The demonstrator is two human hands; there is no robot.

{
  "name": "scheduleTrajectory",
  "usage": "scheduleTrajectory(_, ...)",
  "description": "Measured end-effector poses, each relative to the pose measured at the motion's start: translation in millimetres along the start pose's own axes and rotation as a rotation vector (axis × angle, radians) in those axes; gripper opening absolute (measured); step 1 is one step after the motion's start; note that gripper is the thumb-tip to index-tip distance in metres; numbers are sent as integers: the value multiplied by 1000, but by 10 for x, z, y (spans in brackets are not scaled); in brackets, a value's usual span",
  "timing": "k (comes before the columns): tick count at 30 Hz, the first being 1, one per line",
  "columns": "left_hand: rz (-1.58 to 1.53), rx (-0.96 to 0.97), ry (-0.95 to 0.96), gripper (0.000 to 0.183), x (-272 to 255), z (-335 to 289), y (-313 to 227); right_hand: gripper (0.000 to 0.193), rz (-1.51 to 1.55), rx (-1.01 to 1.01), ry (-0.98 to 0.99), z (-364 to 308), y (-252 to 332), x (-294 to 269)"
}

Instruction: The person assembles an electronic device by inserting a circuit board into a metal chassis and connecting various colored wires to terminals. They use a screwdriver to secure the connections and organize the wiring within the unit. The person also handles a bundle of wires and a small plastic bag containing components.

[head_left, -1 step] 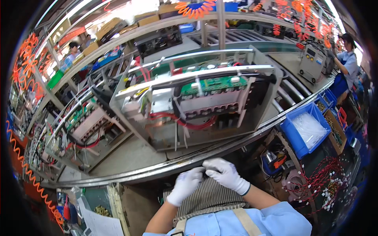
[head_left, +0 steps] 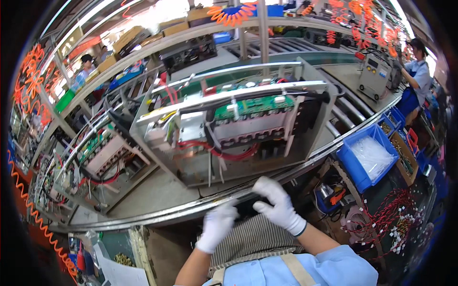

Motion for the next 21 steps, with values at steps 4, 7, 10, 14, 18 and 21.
scheduleTrajectory(4, -184, -217, -829, 40, -1123, 341, 66, 60, -30, 182, -668, 446, -456, -802)
scheduleTrajectory(7, 347, -241, -755, 49, -1436, 714, 62, 72, -127, 197, -748, 698, -670, -812)
scheduleTrajectory(10, 452, -91, -626, 38, -1397, 1014, 502, 79, -369, 111, -889, 857, -691, -677)
scheduleTrajectory(14, 678, -120, -628, 21, -1319, 939, 236, 79, -338, 106, -891, 1310, -1140, -723)
scheduleTrajectory(18, 522, -166, -408, 32, -789, 746, -626, 87, 152, 409, -527, 2089, -2180, -1130)
scheduleTrajectory(21, 45, 95, -557, 29, -957, 804, -599, 72, 60, 532, -498, 2222, -2063, -1374)
Point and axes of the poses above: each hand's wrist, its own z-axis towards the middle knuckle, its own x-axis out of the palm, y = z × x, the point moved 5 cm from there along z, towards the middle knuckle, and after that the axes turned 14 degrees about -y, right-handed, at the moved point
